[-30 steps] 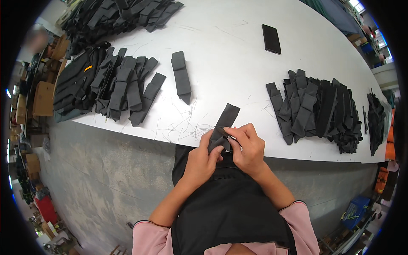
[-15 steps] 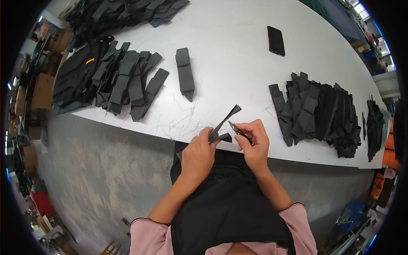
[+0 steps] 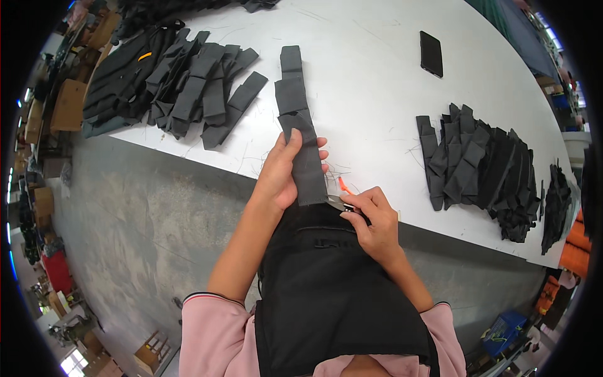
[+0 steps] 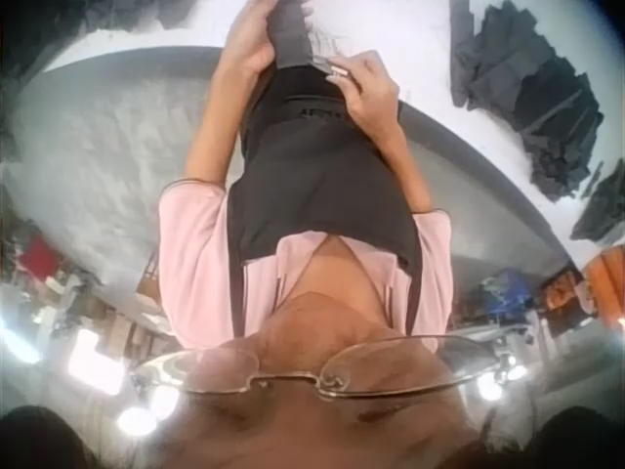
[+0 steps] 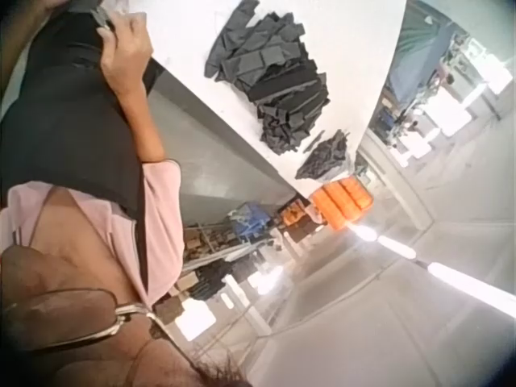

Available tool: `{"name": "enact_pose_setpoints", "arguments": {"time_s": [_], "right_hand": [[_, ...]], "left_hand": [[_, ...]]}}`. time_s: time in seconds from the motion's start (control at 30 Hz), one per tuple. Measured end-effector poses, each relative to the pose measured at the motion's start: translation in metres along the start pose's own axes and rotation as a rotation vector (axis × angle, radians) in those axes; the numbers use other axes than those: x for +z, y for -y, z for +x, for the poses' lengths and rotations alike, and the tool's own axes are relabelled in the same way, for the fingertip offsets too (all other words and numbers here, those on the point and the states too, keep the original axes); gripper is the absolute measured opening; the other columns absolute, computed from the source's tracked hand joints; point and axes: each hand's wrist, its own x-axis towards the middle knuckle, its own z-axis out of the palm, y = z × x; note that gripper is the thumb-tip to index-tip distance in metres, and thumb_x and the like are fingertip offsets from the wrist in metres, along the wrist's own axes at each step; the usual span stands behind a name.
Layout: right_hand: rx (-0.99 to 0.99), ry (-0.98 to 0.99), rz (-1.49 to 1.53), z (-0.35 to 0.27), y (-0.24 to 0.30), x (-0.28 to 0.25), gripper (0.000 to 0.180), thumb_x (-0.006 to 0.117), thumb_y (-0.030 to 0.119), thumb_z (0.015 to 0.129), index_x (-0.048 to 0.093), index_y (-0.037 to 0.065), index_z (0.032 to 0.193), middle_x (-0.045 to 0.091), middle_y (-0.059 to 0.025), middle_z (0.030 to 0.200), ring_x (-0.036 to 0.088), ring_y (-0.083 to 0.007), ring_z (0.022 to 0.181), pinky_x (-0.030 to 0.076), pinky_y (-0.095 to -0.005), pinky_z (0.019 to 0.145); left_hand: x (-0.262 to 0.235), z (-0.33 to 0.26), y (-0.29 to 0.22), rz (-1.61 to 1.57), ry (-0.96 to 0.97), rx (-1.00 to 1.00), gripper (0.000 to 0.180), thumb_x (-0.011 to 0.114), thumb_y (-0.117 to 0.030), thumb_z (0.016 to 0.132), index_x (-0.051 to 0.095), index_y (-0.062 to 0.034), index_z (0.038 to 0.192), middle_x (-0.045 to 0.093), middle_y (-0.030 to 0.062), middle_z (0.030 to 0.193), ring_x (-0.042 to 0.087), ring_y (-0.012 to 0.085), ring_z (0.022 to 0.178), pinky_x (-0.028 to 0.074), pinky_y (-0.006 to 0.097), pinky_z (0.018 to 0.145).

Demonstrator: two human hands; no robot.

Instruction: Trimming excess thread or small edges from black fabric pieces using small nippers or snips.

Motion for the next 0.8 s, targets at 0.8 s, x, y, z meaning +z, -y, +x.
{"name": "enact_pose_setpoints", "arguments": {"time_s": [0.8], "right_hand": [[-0.218, 0.082, -0.105, 0.01, -0.005, -0.01, 0.024, 0.071, 0.005, 0.067, 0.064, 0.008, 0.089, 0.051, -0.0044, 0.071, 0.051, -0.0222, 0.057, 0.041, -0.0312, 0.052]], "left_hand": [[0.002, 0.002, -0.002, -0.033, 0.066, -0.081, 0.033, 0.049, -0.032, 0.095, 0.042, -0.0056, 0.113, 0.058, 0.0134, 0.102, 0.058, 0.02, 0.085, 0.054, 0.037, 0.067]]}}
